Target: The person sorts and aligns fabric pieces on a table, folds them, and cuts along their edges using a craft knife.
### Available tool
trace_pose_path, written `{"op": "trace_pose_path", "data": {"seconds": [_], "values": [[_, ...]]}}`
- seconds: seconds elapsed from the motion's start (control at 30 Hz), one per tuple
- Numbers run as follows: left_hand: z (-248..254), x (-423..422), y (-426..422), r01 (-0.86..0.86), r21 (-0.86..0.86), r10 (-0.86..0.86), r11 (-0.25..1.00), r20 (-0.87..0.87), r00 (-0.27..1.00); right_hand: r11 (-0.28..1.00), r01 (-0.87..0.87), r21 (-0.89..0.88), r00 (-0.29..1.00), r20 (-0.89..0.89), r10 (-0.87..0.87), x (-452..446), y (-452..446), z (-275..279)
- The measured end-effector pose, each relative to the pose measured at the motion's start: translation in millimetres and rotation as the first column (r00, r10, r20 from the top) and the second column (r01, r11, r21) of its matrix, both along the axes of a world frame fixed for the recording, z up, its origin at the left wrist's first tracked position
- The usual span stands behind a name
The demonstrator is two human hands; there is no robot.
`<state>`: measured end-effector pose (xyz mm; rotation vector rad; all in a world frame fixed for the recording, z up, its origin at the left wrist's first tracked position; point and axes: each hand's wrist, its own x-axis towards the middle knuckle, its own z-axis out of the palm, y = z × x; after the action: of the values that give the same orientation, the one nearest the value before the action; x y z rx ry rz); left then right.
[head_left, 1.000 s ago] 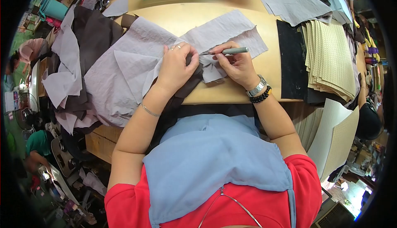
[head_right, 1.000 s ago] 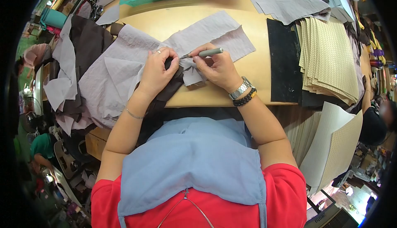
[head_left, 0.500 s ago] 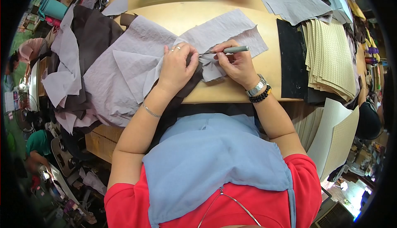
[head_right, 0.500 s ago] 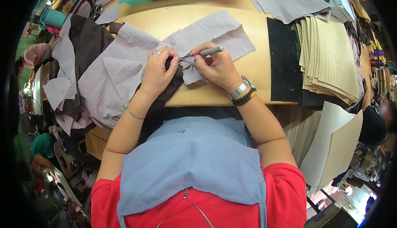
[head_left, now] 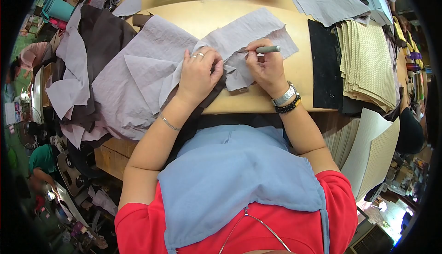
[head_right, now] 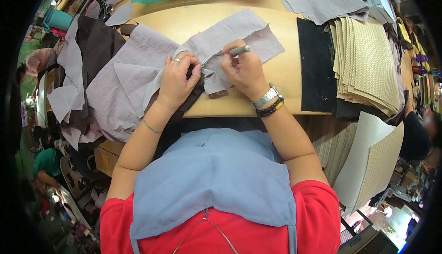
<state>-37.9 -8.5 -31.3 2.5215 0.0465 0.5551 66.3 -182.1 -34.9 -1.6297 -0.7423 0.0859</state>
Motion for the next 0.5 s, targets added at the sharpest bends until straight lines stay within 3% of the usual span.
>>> {"op": "trace_pose_path", "data": {"seconds": [0.07, 0.17, 0.37, 0.5], "values": [[0.8, -0.3, 0.0, 0.002, -0.010, -0.002, 1.000, -0.007, 1.000, 0.999, 0.043, -0.010, 0.999, -0.011, -0.043, 6.1, -4.5, 1.2], [1.4, 0.1, -0.5, -0.003, -0.016, 0.003, 1.000, -0.013, 1.000, 0.989, -0.013, 0.148, 0.995, -0.092, 0.027, 4.7, -4.0, -2.2], [1.7, 0.7, -1.4, -0.011, -0.024, 0.011, 1.000, -0.024, 1.000, 0.986, -0.149, 0.077, 0.989, 0.021, 0.148, -1.2, -0.2, 0.9], [0.8, 1.2, -1.9, -0.012, -0.012, 0.012, 1.000, -0.020, 1.000, 0.986, -0.155, 0.056, 0.988, -0.008, 0.155, -3.8, 0.1, 4.8]]}}
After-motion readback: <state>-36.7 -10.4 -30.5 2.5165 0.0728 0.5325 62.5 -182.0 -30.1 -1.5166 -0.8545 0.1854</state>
